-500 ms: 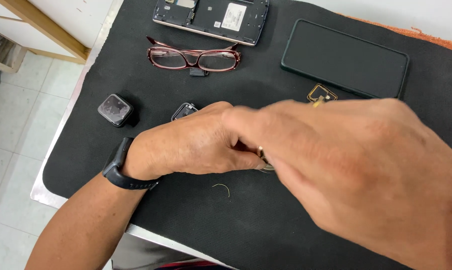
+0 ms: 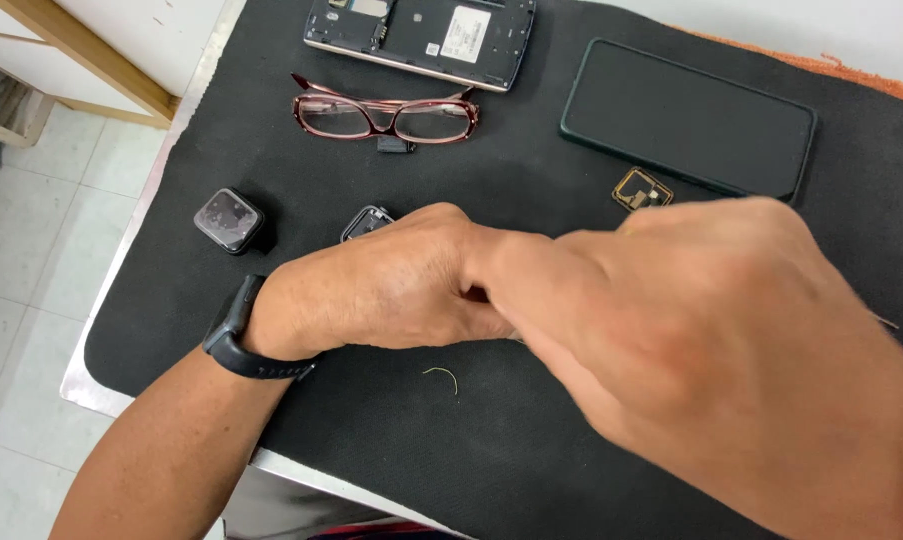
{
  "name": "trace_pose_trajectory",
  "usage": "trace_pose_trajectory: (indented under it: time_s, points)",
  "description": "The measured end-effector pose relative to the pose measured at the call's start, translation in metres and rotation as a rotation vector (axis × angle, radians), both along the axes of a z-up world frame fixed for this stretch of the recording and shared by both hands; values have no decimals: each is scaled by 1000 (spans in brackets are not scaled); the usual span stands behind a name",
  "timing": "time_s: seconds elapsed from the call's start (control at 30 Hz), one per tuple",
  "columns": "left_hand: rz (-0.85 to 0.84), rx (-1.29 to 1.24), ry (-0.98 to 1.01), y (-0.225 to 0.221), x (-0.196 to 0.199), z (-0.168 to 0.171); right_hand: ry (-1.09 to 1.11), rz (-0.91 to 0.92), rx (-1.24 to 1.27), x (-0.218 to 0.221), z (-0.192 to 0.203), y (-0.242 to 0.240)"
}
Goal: A person is reassembling a smartwatch on a repair bench, using a precision screwdriver to secure internal components and adjust the assembly.
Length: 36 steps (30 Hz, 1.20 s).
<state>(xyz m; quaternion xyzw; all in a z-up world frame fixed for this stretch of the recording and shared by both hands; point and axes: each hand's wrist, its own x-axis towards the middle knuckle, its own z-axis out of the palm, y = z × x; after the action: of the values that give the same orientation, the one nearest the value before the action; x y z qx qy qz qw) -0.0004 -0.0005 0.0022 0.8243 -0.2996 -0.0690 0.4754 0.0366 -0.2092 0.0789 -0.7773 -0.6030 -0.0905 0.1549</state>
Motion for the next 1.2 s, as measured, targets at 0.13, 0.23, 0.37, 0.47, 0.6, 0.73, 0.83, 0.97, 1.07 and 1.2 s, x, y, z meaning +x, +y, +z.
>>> trace_pose_trajectory:
  time_s: [0.13,0.23,0.37,0.47,0.6,0.73,0.83,0.97,1.07,1.2]
  points:
    - [39,98,56,0,1,-1,-120,-9,3,0,-1,-1]
    - [69,145,77,-3,1,0,-40,9,-77,2,9,-1]
    - [46,16,84,-4,0,5,-74,16,-86,7,10,-7]
    - [35,110,146,-3,0,8,-80,-6,-93,9,9,-9]
    - [14,96,251,-3,0,21,-81,-32,-93,12,9,-10]
    - [17,110,201,-1,2,14,-86,-93,-98,15,9,-14]
    - [6,88,275,1,3,23,-90,-125,-95,17,7,-14]
    - [-16,57,382,-2,3,27,-99,-183,-92,19,6,-14]
    - [22,55,466,-4,4,28,-98,-194,-105,18,6,-12]
    - [13,27,502,-1,8,22,-86,-155,-95,20,10,-12]
